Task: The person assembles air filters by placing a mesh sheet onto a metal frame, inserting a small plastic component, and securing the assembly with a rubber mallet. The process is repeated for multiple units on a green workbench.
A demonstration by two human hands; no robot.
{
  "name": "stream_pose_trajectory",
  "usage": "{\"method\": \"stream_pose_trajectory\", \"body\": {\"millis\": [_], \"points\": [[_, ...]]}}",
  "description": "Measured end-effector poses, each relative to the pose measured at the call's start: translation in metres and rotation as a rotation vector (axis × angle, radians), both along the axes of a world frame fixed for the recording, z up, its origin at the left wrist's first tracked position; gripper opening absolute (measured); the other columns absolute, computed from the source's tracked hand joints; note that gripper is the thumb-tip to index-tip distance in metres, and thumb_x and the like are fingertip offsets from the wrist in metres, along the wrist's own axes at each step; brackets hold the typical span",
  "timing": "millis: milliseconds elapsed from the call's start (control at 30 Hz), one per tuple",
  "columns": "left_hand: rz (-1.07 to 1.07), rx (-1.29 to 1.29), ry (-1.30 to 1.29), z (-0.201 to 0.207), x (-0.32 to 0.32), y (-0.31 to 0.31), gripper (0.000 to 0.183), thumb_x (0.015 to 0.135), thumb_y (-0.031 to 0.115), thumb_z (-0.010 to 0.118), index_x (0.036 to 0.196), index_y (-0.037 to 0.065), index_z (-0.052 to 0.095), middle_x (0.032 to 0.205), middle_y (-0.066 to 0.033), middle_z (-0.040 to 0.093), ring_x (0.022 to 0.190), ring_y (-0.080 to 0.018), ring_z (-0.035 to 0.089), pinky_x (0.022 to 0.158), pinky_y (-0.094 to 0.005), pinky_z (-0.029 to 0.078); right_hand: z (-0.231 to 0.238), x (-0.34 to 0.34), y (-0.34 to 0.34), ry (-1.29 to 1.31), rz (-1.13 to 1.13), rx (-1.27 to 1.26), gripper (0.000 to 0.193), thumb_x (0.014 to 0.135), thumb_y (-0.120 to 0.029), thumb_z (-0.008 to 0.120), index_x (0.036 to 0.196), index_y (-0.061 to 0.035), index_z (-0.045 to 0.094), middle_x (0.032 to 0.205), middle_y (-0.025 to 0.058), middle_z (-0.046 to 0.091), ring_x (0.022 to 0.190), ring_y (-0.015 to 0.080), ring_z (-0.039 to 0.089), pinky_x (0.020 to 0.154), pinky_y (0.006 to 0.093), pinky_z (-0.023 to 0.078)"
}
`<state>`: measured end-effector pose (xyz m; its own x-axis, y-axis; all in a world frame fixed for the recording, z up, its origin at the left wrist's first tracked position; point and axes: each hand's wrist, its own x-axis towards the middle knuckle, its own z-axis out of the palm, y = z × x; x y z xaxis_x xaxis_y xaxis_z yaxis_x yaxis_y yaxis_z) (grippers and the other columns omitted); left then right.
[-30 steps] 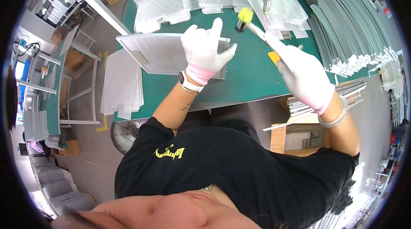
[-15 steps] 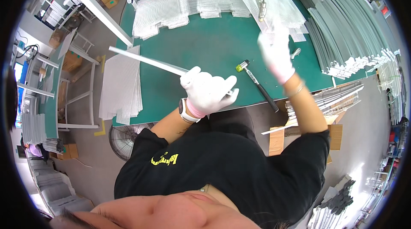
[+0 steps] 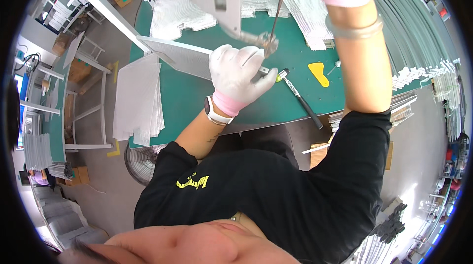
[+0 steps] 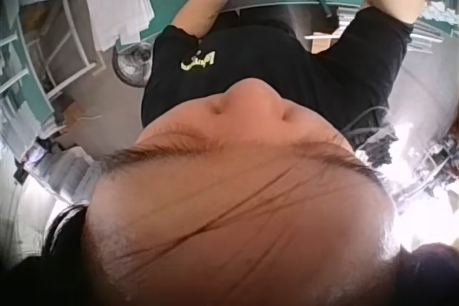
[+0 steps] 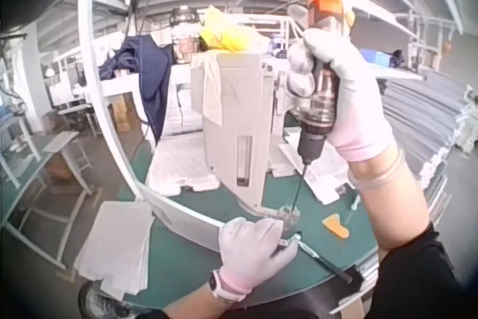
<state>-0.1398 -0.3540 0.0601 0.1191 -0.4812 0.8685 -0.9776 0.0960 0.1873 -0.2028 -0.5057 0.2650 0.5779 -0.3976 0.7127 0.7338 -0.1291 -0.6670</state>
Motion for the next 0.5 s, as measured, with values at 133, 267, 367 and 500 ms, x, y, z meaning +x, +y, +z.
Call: {"method": "stream_pose_trajectory", "body": {"millis": [133, 267, 367, 500], "points": [[-0.029, -0.045, 0.014, 0.000, 0.002, -0.013, 0.015, 0.068, 0.027, 0.075, 0.075, 0.016, 0.067, 0.072, -0.0003, 0.060, 0.066, -0.0225, 0.055, 0.070, -0.0405, 0.039, -0.015, -0.010, 0.004, 0.039, 0.032, 0.098, 0.016, 0.093, -0.024, 0.061, 0.086, -0.0107, 0.055, 0.075, 0.0018, 0.058, 0.058, 0.0115, 0.052, 0.045, 0.0223, 0.039], [-0.021, -0.008, 0.011, 0.001, 0.001, -0.017, 0.011, 0.070, 0.025, 0.073, 0.068, 0.017, 0.066, 0.062, 0.0005, 0.055, 0.060, -0.0236, 0.053, 0.066, -0.0401, 0.036, -0.016, -0.008, 0.010, 0.006, 0.042, 0.135, 0.019, 0.093, -0.027, 0.061, 0.086, -0.0095, 0.055, 0.074, 0.0019, 0.056, 0.058, 0.0108, 0.051, 0.045, 0.0219, 0.038], [0.031, 0.238, 0.003, 0.009, 0.000, -0.012, 0.012, 0.066, 0.026, 0.075, 0.072, 0.017, 0.070, 0.062, 0.0021, 0.058, 0.058, -0.0203, 0.054, 0.062, -0.0392, 0.032, -0.013, -0.004, 0.008, 0.074, 0.090, 0.099, 0.023, 0.093, -0.027, 0.060, 0.100, -0.0058, 0.056, 0.071, 0.0013, 0.052, 0.057, 0.0101, 0.049, 0.045, 0.0215, 0.036], [-0.064, 0.014, 0.096, -0.014, 0.001, -0.020, 0.013, 0.066, 0.019, 0.075, 0.078, 0.015, 0.071, 0.060, 0.0024, 0.054, 0.055, -0.0199, 0.051, 0.059, -0.0393, 0.035, -0.004, 0.003, 0.032, 0.009, 0.395, 0.103, 0.048, 0.093, -0.026, 0.059, 0.131, -0.0003, 0.045, 0.066, 0.0001, 0.045, 0.049, 0.0086, 0.040, 0.042, 0.0216, 0.033]]}}
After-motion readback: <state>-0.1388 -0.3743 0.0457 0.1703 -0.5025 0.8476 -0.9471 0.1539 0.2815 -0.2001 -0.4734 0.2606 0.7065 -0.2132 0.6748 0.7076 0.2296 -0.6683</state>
